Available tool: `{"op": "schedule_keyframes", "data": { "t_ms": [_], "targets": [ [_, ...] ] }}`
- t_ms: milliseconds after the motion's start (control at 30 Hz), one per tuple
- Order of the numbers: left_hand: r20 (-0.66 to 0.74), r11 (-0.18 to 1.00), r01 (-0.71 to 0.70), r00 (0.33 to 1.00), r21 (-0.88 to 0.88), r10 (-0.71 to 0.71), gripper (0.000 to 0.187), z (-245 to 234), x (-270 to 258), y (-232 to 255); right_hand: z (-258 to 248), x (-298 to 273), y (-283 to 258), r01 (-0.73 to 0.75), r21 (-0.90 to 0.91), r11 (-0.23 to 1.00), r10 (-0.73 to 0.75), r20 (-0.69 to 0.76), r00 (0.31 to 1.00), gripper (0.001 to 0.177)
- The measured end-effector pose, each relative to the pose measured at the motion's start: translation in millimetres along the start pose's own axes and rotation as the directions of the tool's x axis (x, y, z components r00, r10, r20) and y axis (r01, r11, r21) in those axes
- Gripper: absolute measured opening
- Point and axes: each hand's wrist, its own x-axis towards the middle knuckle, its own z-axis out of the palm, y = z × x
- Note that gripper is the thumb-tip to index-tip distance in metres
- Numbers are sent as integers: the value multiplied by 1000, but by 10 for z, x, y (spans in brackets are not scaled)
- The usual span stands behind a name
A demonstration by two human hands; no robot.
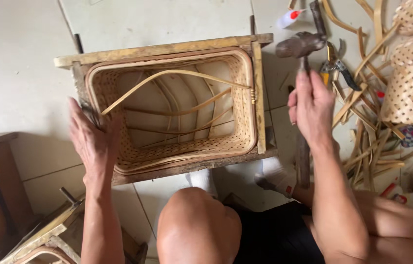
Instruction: The person weaves thin bamboo strips into a rectangular basket frame held in a wooden jig. They insert strips, bend them into place, and secure them using a hammer, pliers, and glue applied along the rim.
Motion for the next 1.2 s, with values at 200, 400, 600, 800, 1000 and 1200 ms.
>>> {"op": "schedule_keyframes", "data": {
  "t_ms": [200,400,600,800,1000,1200],
  "targets": [
    [59,766,-642,764,-34,643,74,861,894,873,88,24,200,113,25,993,-114,44,993,34],
    [654,732,-676,589,78,474,83,1667,1279,1785,206,315,230,75,4,997,-75,146,986,34],
    [538,706,-701,634,99,555,81,2038,1279,1595,-245,345,981,275,-442,854,-338,-70,939,32],
    [317,647,-757,637,86,703,88,2241,1225,1654,-49,100,1758,88,-561,823,-159,-79,984,34],
    [456,648,-759,601,66,656,77,2159,1222,1661,404,-3,2279,181,-621,762,-292,-80,953,35],
    [507,590,-800,556,111,659,79,2057,1248,1762,-50,192,2683,-70,247,966,155,-345,926,27]
  ]
}}
